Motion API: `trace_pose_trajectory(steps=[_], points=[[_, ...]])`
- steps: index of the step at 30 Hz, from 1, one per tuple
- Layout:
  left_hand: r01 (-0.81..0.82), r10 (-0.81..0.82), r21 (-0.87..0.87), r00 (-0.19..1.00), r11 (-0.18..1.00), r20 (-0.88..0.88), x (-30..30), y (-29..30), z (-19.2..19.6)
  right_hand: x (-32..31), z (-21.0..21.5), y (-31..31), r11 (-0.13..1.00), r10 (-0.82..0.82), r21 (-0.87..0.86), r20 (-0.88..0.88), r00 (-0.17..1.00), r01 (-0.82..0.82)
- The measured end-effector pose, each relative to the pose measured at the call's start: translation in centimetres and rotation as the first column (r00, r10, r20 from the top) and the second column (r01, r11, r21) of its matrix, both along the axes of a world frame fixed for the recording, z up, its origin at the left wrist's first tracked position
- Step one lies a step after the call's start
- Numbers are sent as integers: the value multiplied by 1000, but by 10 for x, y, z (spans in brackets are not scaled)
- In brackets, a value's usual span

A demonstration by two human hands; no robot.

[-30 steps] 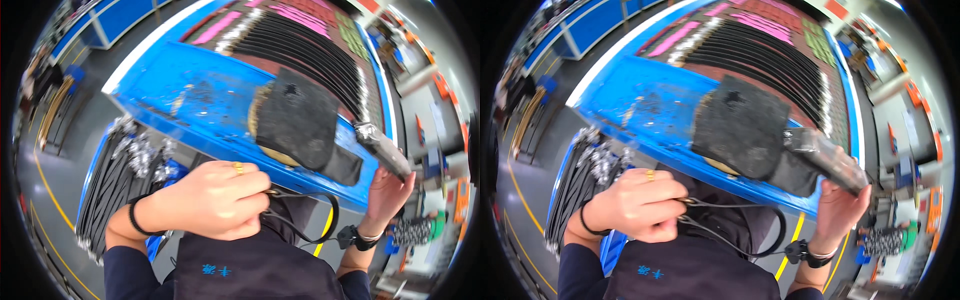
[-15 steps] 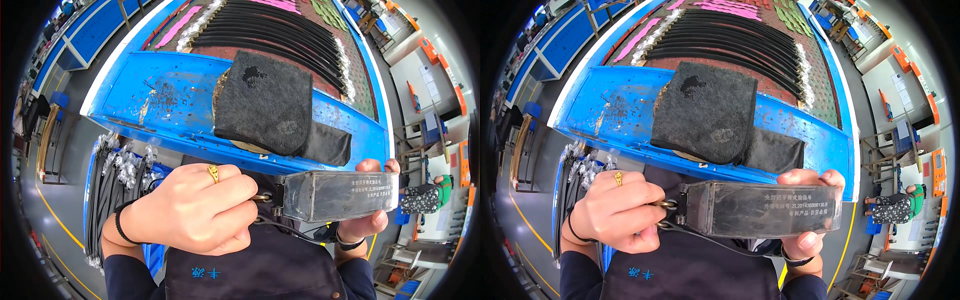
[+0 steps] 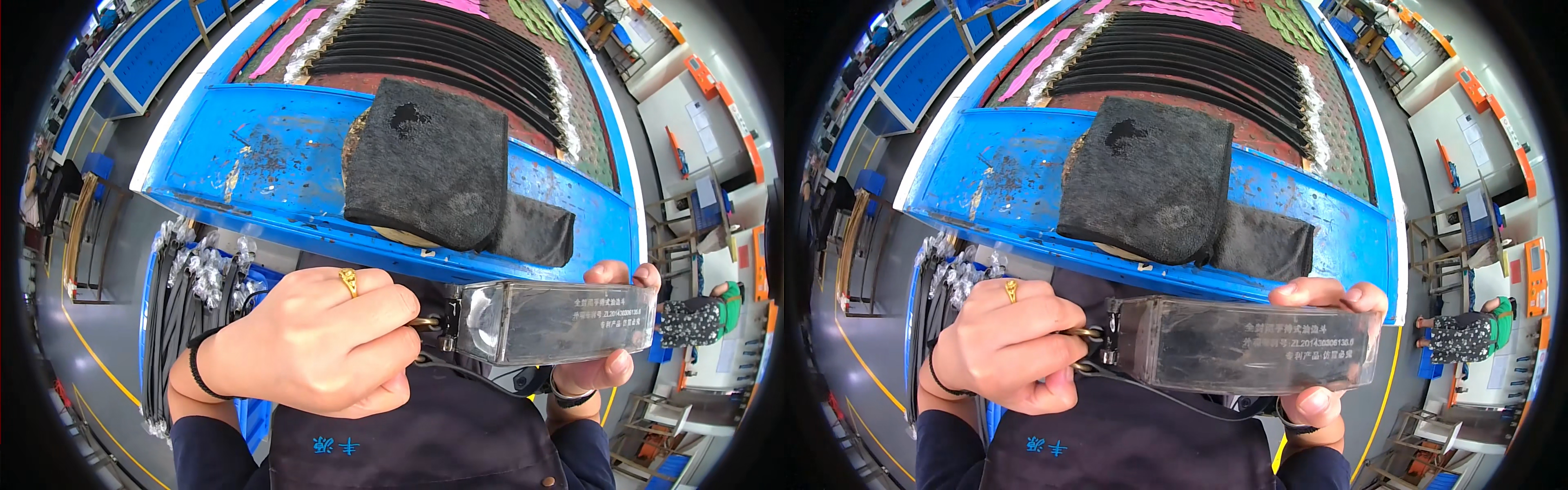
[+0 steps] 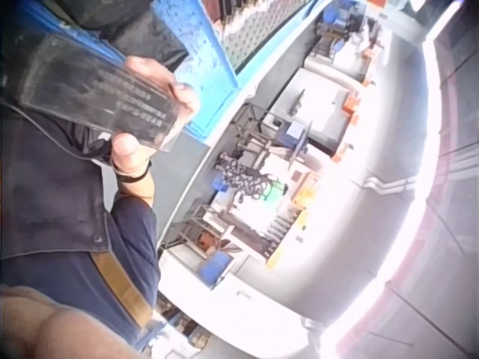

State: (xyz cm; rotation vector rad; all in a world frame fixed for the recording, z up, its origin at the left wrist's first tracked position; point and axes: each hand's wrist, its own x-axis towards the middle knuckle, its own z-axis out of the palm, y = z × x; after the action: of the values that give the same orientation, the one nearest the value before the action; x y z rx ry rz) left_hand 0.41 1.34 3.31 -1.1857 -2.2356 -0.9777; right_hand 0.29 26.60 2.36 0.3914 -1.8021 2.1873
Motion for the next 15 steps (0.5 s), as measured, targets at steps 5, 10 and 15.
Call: trace_pose_trajectory(steps=[5,10,15], points=[[-17,18,-23,1000,1000,19,-1,0,1,1,-3,5,999,-27,17,-23,999,27],[-75,75,-12,997,997,-1,2,-1,0,6,-2,8,998,-42,45,-62,997,45],[-104,104,1,984,995,-142,0,0,0,5,3,18,981,-105,-158,66,992,114]])
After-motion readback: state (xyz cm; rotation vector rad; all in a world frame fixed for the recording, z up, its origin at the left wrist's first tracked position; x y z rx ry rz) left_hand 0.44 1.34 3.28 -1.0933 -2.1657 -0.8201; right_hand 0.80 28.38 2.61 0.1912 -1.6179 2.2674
